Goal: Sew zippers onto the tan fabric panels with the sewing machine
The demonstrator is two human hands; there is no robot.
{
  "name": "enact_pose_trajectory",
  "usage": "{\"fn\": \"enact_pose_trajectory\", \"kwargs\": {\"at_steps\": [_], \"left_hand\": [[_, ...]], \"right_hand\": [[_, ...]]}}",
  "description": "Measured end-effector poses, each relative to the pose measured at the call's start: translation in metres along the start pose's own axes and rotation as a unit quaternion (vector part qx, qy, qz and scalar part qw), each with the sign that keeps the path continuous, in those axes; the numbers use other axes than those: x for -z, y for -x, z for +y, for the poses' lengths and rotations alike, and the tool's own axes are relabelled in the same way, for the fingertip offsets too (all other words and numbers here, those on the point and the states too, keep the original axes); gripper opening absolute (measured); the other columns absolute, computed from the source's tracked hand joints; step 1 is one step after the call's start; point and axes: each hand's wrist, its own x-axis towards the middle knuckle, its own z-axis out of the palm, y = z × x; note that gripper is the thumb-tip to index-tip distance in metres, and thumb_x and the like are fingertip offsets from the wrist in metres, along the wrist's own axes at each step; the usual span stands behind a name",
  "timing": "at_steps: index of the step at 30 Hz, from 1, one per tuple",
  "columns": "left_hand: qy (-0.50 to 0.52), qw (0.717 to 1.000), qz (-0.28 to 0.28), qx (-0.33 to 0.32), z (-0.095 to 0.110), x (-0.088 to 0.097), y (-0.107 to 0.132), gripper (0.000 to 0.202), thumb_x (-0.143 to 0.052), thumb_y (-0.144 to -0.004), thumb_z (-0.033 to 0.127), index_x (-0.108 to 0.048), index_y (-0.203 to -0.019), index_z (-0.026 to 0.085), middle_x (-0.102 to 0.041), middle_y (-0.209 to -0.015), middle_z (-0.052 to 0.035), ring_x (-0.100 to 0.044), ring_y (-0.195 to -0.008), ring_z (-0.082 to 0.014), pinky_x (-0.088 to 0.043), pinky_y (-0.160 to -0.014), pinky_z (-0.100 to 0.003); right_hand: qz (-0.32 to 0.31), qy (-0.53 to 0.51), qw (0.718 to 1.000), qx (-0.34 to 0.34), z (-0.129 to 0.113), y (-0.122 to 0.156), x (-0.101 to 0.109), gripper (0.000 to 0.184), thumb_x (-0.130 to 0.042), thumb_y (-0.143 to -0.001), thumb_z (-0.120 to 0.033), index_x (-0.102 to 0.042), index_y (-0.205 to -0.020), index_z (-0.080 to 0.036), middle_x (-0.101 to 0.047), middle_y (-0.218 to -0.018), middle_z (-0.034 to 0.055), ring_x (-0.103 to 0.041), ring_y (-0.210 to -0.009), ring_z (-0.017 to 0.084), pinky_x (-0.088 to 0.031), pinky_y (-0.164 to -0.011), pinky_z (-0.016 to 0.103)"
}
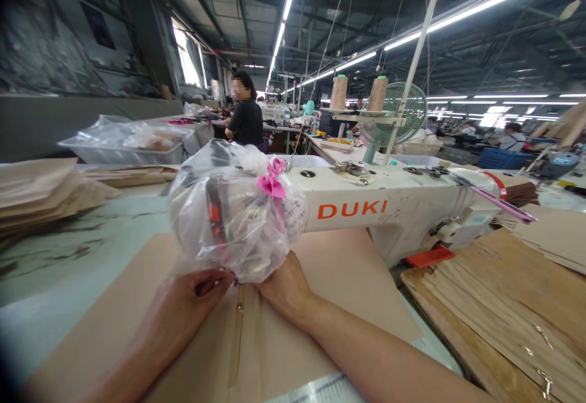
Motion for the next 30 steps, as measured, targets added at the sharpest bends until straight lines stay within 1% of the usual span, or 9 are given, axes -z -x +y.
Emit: {"fn": "enact_pose_trajectory", "kwargs": {"at_steps": [5, 11, 14, 17, 20, 23, 28, 30], "left_hand": [[0.008, 1.000, -0.006, -0.005, -0.0015, 0.0012, -0.0002, 0.037, -0.053, -0.082, 0.048, -0.080, -0.088, 0.023, -0.076, -0.076, -0.0023, -0.069, -0.075, -0.0234, -0.044, -0.066, -0.030], [0.007, 1.000, -0.012, 0.004, -0.0001, 0.0035, -0.0002, 0.037, -0.053, -0.081, 0.047, -0.080, -0.087, 0.023, -0.077, -0.079, -0.0031, -0.069, -0.076, -0.0240, -0.045, -0.067, -0.030], [0.003, 1.000, -0.009, 0.004, 0.0002, 0.0028, -0.0010, 0.038, -0.053, -0.081, 0.049, -0.080, -0.087, 0.023, -0.076, -0.076, -0.0036, -0.069, -0.074, -0.0245, -0.044, -0.066, -0.030], [0.011, 1.000, -0.004, 0.001, -0.0015, 0.0010, -0.0020, 0.038, -0.055, -0.080, 0.050, -0.080, -0.088, 0.023, -0.077, -0.078, -0.0042, -0.070, -0.076, -0.0249, -0.046, -0.068, -0.031], [0.019, 1.000, 0.004, 0.001, -0.0034, -0.0006, -0.0028, 0.039, -0.056, -0.079, 0.050, -0.080, -0.088, 0.021, -0.077, -0.079, -0.0050, -0.070, -0.076, -0.0253, -0.047, -0.068, -0.031], [0.018, 1.000, 0.008, 0.004, -0.0034, -0.0010, -0.0028, 0.038, -0.056, -0.078, 0.050, -0.080, -0.086, 0.022, -0.077, -0.077, -0.0043, -0.070, -0.075, -0.0253, -0.046, -0.066, -0.030], [0.021, 1.000, -0.006, -0.002, -0.0013, 0.0014, -0.0013, 0.039, -0.054, -0.080, 0.052, -0.080, -0.087, 0.024, -0.078, -0.080, -0.0033, -0.071, -0.077, -0.0253, -0.046, -0.066, -0.029], [0.014, 1.000, -0.006, 0.001, -0.0010, 0.0025, -0.0012, 0.039, -0.054, -0.080, 0.052, -0.080, -0.088, 0.024, -0.078, -0.081, -0.0033, -0.071, -0.078, -0.0254, -0.046, -0.067, -0.029]], "right_hand": [[0.000, 0.003, 1.000, 0.003, 0.0015, -0.0007, -0.0001, 0.024, -0.073, -0.080, -0.032, -0.073, -0.103, -0.026, -0.074, -0.112, 0.0056, -0.066, -0.110, 0.031, -0.054, -0.096, 0.040], [0.001, 0.000, 1.000, 0.001, 0.0006, -0.0006, 0.0009, 0.022, -0.072, -0.079, -0.030, -0.073, -0.101, -0.025, -0.074, -0.109, 0.0056, -0.069, -0.105, 0.029, -0.055, -0.093, 0.037], [0.001, 0.004, 1.000, -0.003, 0.0005, -0.0012, 0.0002, 0.022, -0.071, -0.079, -0.027, -0.073, -0.101, -0.026, -0.075, -0.109, 0.0054, -0.068, -0.107, 0.030, -0.055, -0.094, 0.038], [0.002, 0.005, 1.000, 0.000, 0.0012, -0.0014, -0.0003, 0.022, -0.071, -0.079, -0.027, -0.072, -0.101, -0.026, -0.075, -0.108, 0.0056, -0.068, -0.107, 0.031, -0.055, -0.095, 0.040], [0.004, 0.002, 1.000, -0.001, 0.0016, -0.0003, 0.0002, 0.026, -0.071, -0.078, -0.026, -0.072, -0.103, -0.025, -0.074, -0.110, 0.0057, -0.069, -0.106, 0.030, -0.056, -0.093, 0.040], [0.004, -0.022, 1.000, -0.002, 0.0015, 0.0021, 0.0007, 0.031, -0.071, -0.077, -0.026, -0.071, -0.108, -0.024, -0.073, -0.113, 0.0057, -0.069, -0.105, 0.028, -0.057, -0.091, 0.038], [-0.023, -0.039, 0.999, 0.026, 0.0020, 0.0051, -0.0029, 0.031, -0.068, -0.079, -0.022, -0.070, -0.110, -0.025, -0.072, -0.118, 0.0029, -0.065, -0.115, 0.025, -0.049, -0.103, 0.036], [-0.027, -0.044, 0.998, 0.032, 0.0021, 0.0051, -0.0051, 0.030, -0.066, -0.079, -0.021, -0.071, -0.109, -0.025, -0.071, -0.118, 0.0029, -0.063, -0.118, 0.025, -0.048, -0.104, 0.036]]}}
